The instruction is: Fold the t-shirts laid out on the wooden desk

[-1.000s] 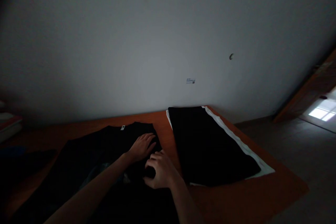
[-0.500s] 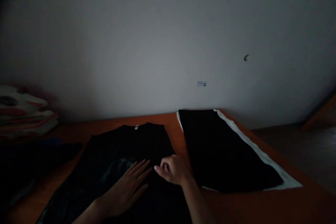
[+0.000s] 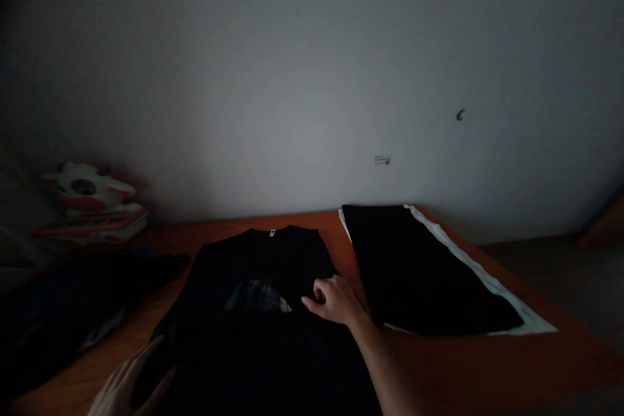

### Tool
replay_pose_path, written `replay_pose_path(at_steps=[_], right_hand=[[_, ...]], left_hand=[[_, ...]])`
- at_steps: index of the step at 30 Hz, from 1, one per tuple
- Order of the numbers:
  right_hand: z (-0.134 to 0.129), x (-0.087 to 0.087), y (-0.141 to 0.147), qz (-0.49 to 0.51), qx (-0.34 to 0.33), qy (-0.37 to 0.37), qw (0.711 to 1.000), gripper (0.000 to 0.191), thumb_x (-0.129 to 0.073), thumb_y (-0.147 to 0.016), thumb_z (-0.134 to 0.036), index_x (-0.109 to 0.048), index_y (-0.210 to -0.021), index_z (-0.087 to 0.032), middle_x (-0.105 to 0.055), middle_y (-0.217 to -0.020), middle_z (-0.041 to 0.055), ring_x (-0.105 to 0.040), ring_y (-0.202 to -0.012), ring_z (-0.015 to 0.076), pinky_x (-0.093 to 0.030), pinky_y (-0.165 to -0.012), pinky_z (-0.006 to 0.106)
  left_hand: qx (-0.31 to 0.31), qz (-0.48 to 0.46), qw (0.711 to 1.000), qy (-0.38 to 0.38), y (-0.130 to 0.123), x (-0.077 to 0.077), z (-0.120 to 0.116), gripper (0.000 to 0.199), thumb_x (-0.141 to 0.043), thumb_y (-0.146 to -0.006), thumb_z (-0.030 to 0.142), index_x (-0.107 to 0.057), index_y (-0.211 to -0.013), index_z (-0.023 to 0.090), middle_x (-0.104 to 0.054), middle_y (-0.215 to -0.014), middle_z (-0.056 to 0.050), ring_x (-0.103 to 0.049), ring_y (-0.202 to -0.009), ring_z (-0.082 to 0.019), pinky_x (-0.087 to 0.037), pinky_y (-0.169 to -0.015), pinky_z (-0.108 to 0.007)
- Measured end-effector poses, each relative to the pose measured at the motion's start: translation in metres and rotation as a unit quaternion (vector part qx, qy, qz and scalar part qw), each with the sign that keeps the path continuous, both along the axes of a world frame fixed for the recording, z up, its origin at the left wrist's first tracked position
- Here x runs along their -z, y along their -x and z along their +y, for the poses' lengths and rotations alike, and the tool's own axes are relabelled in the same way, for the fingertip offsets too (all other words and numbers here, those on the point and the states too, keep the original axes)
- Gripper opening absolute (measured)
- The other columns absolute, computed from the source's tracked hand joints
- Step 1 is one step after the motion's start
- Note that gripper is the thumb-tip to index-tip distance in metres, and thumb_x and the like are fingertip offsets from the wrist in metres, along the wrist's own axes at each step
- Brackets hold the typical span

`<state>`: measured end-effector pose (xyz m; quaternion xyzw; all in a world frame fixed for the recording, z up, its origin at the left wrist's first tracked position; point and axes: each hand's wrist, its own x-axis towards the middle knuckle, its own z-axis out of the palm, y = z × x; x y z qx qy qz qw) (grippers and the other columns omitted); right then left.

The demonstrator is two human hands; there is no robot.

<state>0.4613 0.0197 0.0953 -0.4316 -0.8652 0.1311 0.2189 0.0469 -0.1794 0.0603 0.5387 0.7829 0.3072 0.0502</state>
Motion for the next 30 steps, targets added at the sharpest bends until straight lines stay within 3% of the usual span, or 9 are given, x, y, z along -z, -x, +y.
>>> replay_pose_path(at_steps=[3, 6, 9, 12, 16, 20, 23, 27, 30], right_hand=[[-0.019, -0.006, -0.006, 0.006, 0.035, -0.025, 0.999, 0.024, -0.061, -0.092, -0.045, -0.064, -0.082, -0.023, -0.069, -0.083, 0.0026, -0.065, -0.082, 0.0207, -0.045, -0.077, 0.032], [-0.046, -0.003, -0.021, 0.018, 0.128, -0.077, 0.989, 0.022, -0.064, -0.09, -0.041, -0.064, -0.101, -0.023, -0.067, -0.104, 0.0087, -0.063, -0.102, 0.0286, -0.046, -0.088, 0.042], [-0.071, 0.011, -0.039, 0.014, 0.228, -0.094, 0.969, 0.035, -0.064, -0.089, -0.046, -0.062, -0.113, -0.02, -0.066, -0.109, 0.0135, -0.062, -0.103, 0.0343, -0.047, -0.086, 0.047], [-0.087, 0.027, -0.055, 0.0, 0.271, -0.085, 0.959, 0.044, -0.065, -0.087, -0.052, -0.063, -0.114, -0.017, -0.066, -0.104, 0.0146, -0.064, -0.098, 0.0353, -0.049, -0.084, 0.046], [-0.091, 0.043, -0.071, 0.018, 0.29, -0.084, 0.953, 0.043, -0.06, -0.09, -0.054, -0.066, -0.109, -0.015, -0.066, -0.1, 0.0144, -0.066, -0.095, 0.0335, -0.052, -0.085, 0.045], [-0.088, 0.047, -0.083, 0.076, 0.283, -0.094, 0.952, 0.044, -0.047, -0.095, -0.06, -0.068, -0.097, -0.021, -0.066, -0.093, 0.0123, -0.067, -0.088, 0.0306, -0.055, -0.082, 0.045], [-0.091, 0.044, -0.087, 0.144, 0.241, -0.093, 0.955, 0.047, -0.041, -0.097, -0.064, -0.067, -0.094, -0.024, -0.068, -0.094, 0.0117, -0.068, -0.089, 0.03, -0.056, -0.083, 0.045], [-0.105, 0.041, -0.091, 0.257, 0.173, -0.015, 0.951, 0.041, -0.048, -0.096, -0.061, -0.064, -0.108, -0.025, -0.073, -0.106, 0.0109, -0.069, -0.104, 0.0287, -0.056, -0.093, 0.043], [-0.112, 0.041, -0.096, 0.328, 0.187, 0.069, 0.923, 0.043, -0.055, -0.091, -0.063, -0.064, -0.108, -0.025, -0.074, -0.109, 0.0101, -0.07, -0.107, 0.0279, -0.057, -0.092, 0.038]], left_hand=[[-0.026, -0.004, 1.0, -0.005, -0.015, -0.019, 0.004, 0.07, -0.059, -0.067, 0.069, -0.062, -0.122, 0.026, -0.073, -0.124, -0.013, -0.065, -0.118, -0.039, -0.049, -0.104, -0.056], [-0.05, -0.033, 0.998, -0.014, -0.018, -0.026, 0.004, 0.065, -0.064, -0.062, 0.068, -0.066, -0.113, 0.028, -0.078, -0.109, -0.009, -0.07, -0.106, -0.04, -0.056, -0.093, -0.055], [-0.063, -0.114, 0.991, -0.031, -0.014, -0.026, 0.001, 0.062, -0.068, -0.058, 0.067, -0.068, -0.107, 0.03, -0.08, -0.093, -0.004, -0.075, -0.092, -0.035, -0.061, -0.08, -0.045], [-0.015, -0.178, 0.984, -0.023, -0.012, -0.03, -0.004, 0.058, -0.072, -0.058, 0.067, -0.072, -0.101, 0.028, -0.081, -0.095, -0.002, -0.076, -0.094, -0.032, -0.062, -0.079, -0.037], [0.057, -0.212, 0.974, -0.05, -0.012, -0.045, -0.011, 0.056, -0.074, -0.058, 0.073, -0.078, -0.092, 0.028, -0.081, -0.098, -0.002, -0.075, -0.098, -0.03, -0.059, -0.088, -0.033], [0.022, -0.26, 0.959, -0.111, -0.017, -0.057, -0.015, 0.064, -0.075, -0.046, 0.082, -0.078, -0.082, 0.028, -0.08, -0.093, -0.001, -0.074, -0.098, -0.03, -0.057, -0.09, -0.031], [-0.006, -0.297, 0.948, -0.113, -0.016, -0.058, -0.019, 0.064, -0.079, -0.043, 0.08, -0.077, -0.081, 0.029, -0.078, -0.091, 0.001, -0.071, -0.098, -0.029, -0.058, -0.087, -0.029], [0.002, -0.397, 0.914, -0.081, -0.007, -0.05, -0.027, 0.048, -0.08, -0.048, 0.074, -0.071, -0.065, 0.03, -0.073, -0.073, 0.004, -0.069, -0.077, -0.025, -0.059, -0.068, -0.03], [-0.049, -0.439, 0.892, -0.093, -0.004, -0.046, -0.03, 0.05, -0.083, -0.038, 0.072, -0.073, -0.066, 0.033, -0.077, -0.081, 0.004, -0.072, -0.091, -0.033, -0.062, -0.074, -0.039]])
